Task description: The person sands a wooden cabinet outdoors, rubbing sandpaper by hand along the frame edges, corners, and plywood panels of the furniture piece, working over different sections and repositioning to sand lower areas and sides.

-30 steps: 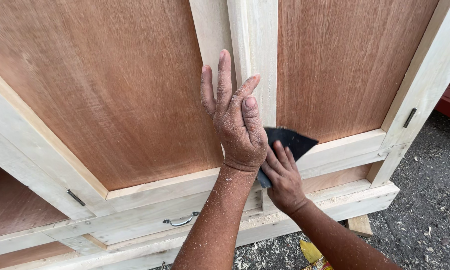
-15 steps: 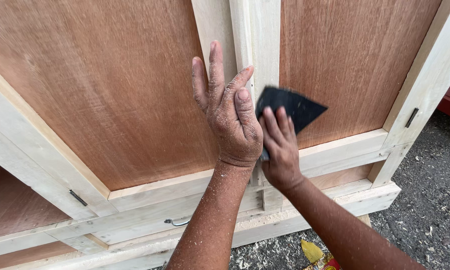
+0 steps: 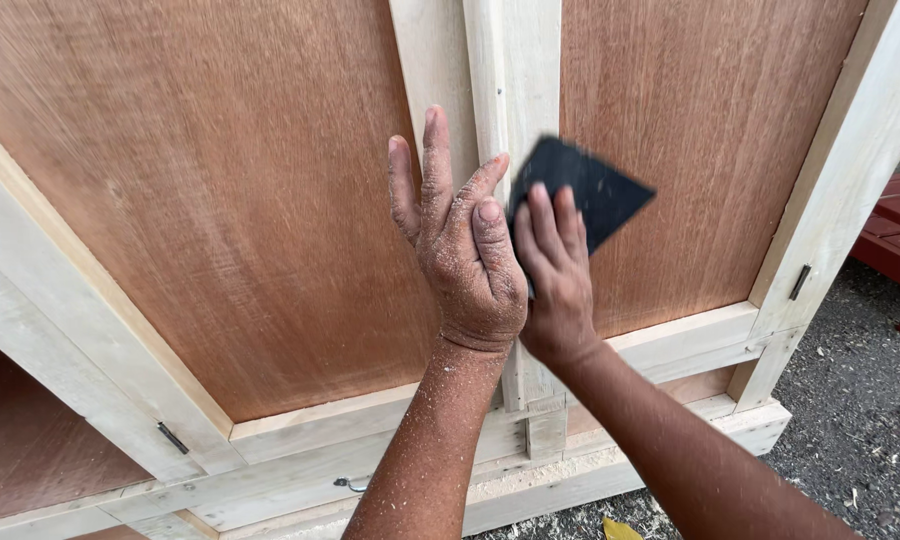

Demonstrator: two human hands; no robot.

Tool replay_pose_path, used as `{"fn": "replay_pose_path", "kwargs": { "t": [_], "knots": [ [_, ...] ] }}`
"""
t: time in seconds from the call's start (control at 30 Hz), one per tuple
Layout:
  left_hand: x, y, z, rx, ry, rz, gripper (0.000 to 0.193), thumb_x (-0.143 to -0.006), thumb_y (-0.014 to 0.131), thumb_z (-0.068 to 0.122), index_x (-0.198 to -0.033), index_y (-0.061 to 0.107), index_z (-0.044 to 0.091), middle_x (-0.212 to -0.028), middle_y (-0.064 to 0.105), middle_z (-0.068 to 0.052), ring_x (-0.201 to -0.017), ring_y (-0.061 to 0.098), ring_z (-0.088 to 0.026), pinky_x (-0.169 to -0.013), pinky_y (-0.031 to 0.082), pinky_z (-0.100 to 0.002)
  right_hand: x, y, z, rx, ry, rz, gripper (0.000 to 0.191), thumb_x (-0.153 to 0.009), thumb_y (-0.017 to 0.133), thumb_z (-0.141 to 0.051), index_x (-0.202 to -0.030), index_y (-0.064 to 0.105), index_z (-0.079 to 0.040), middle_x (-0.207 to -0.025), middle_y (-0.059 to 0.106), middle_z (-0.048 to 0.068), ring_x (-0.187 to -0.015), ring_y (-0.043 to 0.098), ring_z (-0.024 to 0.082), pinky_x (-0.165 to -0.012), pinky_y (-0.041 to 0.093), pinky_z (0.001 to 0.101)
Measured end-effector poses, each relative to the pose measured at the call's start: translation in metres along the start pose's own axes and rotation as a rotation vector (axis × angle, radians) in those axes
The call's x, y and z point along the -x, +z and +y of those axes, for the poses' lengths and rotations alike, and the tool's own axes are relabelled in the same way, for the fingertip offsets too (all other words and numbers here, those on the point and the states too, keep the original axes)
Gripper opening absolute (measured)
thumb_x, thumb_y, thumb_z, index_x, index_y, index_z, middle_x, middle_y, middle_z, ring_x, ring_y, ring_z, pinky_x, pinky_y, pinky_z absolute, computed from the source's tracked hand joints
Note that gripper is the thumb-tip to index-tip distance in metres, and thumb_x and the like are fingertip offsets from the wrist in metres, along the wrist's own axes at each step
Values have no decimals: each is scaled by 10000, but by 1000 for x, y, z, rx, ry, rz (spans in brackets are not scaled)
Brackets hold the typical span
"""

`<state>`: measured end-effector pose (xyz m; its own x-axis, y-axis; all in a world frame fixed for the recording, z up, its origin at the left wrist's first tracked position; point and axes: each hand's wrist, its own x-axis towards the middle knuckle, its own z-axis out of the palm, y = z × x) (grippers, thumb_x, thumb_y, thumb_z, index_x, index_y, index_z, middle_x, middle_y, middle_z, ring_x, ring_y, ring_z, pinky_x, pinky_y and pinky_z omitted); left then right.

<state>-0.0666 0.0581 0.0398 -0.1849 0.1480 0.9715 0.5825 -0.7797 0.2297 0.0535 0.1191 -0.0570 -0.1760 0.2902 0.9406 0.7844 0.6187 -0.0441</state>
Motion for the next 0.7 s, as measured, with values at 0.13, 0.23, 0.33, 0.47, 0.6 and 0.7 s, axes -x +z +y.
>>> {"fn": "replay_pose_path", "kwargs": {
  "t": [0.13, 0.23, 0.33, 0.47, 0.6, 0.7],
  "knots": [
    [-8, 3, 1, -1, -11, 38, 510, -1189, 285, 331, -1285, 725, 92, -1669, 381, -119, -1616, 207, -371, -1367, 144, -510, -33, -8, -15, -73, 39, 56, 616, -1048, 610, -227, -1575, 405, 16, -1694, 284, 190, -1604, 143, 390, -1307, 132, 590],
    [-13, 1, 1, -8, -26, 52, 528, -1179, 269, 324, -1268, 733, 88, -1684, 401, -137, -1619, 214, -389, -1368, 153, -523, 13, -28, -31, -84, 36, -73, 570, -1012, 531, -158, -1548, 437, 11, -1685, 305, 179, -1602, 144, 392, -1297, 138, 581],
    [-22, -4, 0, -17, -30, 69, 534, -1176, 279, 330, -1260, 739, 72, -1670, 415, -141, -1629, 231, -396, -1375, 160, -531, 33, -33, -25, -22, 7, -161, 539, -995, 502, -150, -1516, 481, -17, -1681, 328, 150, -1611, 156, 381, -1296, 149, 585],
    [-38, -3, -1, -11, 13, 83, 549, -1189, 254, 339, -1283, 728, 78, -1694, 398, -123, -1602, 264, -355, -1374, 141, -515, -52, -18, -1, 40, -13, -13, 562, -1051, 546, -197, -1572, 422, -27, -1699, 266, 167, -1600, 112, 390, -1290, 122, 617],
    [-43, 0, 5, 8, 7, 71, 548, -1175, 260, 334, -1275, 726, 64, -1688, 380, -157, -1650, 197, -422, -1351, 147, -526, -146, -17, -6, -2, 9, 142, 561, -1164, 524, -226, -1672, 342, -71, -1768, 235, 127, -1644, 89, 363, -1359, 99, 593],
    [-43, -1, 8, 12, -16, 75, 544, -1171, 271, 331, -1283, 720, 46, -1684, 383, -165, -1647, 207, -428, -1389, 160, -556, -130, -29, -26, -70, 29, 121, 581, -1137, 518, -255, -1655, 342, -59, -1755, 241, 157, -1629, 93, 363, -1340, 78, 573]
  ]
}}
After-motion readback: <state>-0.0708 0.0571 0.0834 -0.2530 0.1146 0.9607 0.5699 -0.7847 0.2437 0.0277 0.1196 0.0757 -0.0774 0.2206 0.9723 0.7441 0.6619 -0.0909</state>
